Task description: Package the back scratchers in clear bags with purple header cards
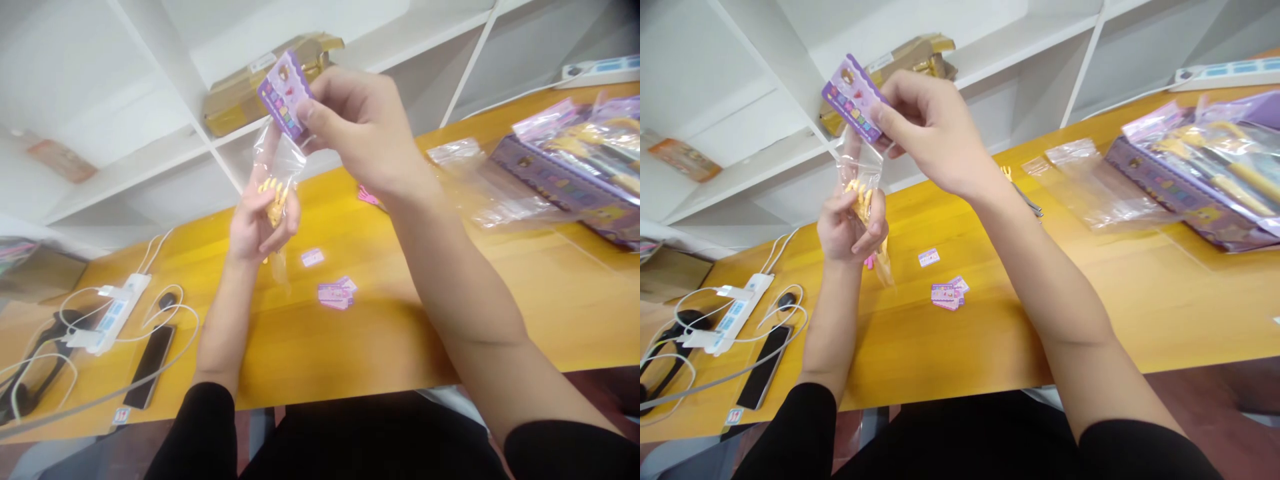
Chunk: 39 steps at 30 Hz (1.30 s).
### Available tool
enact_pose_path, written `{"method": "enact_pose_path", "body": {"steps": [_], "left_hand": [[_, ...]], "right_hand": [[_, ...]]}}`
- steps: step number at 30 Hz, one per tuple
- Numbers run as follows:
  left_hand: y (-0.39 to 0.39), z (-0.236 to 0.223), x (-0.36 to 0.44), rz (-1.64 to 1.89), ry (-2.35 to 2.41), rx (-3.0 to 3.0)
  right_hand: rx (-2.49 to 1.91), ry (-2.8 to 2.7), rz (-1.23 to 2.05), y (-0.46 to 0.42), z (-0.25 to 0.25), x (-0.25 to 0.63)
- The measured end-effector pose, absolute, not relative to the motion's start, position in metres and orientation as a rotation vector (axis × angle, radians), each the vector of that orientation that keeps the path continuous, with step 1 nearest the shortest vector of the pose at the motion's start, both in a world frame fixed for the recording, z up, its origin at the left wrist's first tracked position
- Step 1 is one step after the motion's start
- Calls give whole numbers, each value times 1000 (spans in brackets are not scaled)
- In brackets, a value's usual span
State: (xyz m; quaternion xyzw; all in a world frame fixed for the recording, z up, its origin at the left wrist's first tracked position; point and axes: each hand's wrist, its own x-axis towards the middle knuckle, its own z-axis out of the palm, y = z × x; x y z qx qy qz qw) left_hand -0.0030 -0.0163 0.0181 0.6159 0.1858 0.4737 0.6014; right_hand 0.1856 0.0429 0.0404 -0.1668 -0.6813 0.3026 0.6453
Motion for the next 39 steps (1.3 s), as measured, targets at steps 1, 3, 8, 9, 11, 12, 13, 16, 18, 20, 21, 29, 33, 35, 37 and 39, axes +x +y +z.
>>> {"method": "enact_pose_path", "body": {"steps": [1, 3, 8, 9, 11, 12, 13, 16, 18, 20, 21, 29, 33, 35, 37, 39], "left_hand": [[-16, 17, -3, 1099, 471, 1439], [-13, 13, -3, 1117, 559, 1464], [4, -3, -3, 1145, 654, 1530], [7, -6, -2, 1136, 658, 1536], [10, -12, 1, 1130, 657, 1543], [10, -14, 3, 1140, 654, 1541], [10, -15, 4, 1154, 648, 1538], [6, -17, 9, 1221, 632, 1536], [5, -17, 11, 1235, 646, 1544], [6, -18, 11, 1260, 677, 1549], [7, -18, 11, 1282, 691, 1553], [8, -16, 10, 1485, 700, 1580], [4, -12, 9, 1549, 732, 1596], [4, -10, 8, 1557, 738, 1606], [4, -9, 7, 1548, 733, 1618], [5, -9, 7, 1545, 716, 1628]], "right_hand": [[-344, -1551, 729, 43, 41, 185], [-315, -1534, 718, 41, 42, 186], [-379, -1621, 602, 26, 45, 198], [-409, -1657, 574, 24, 45, 202], [-472, -1736, 512, 22, 46, 207], [-507, -1778, 487, 22, 46, 209], [-534, -1813, 470, 22, 46, 210], [-571, -1894, 466, 24, 45, 210], [-584, -1918, 439, 24, 44, 210], [-585, -1934, 398, 25, 44, 210], [-573, -1941, 382, 25, 44, 210], [-635, -1994, 105, 25, 49, 214], [-637, -1986, 57, 24, 50, 216], [-626, -1967, 33, 24, 50, 216], [-622, -1953, 17, 24, 50, 216], [-626, -1954, 19, 23, 50, 217]]}}
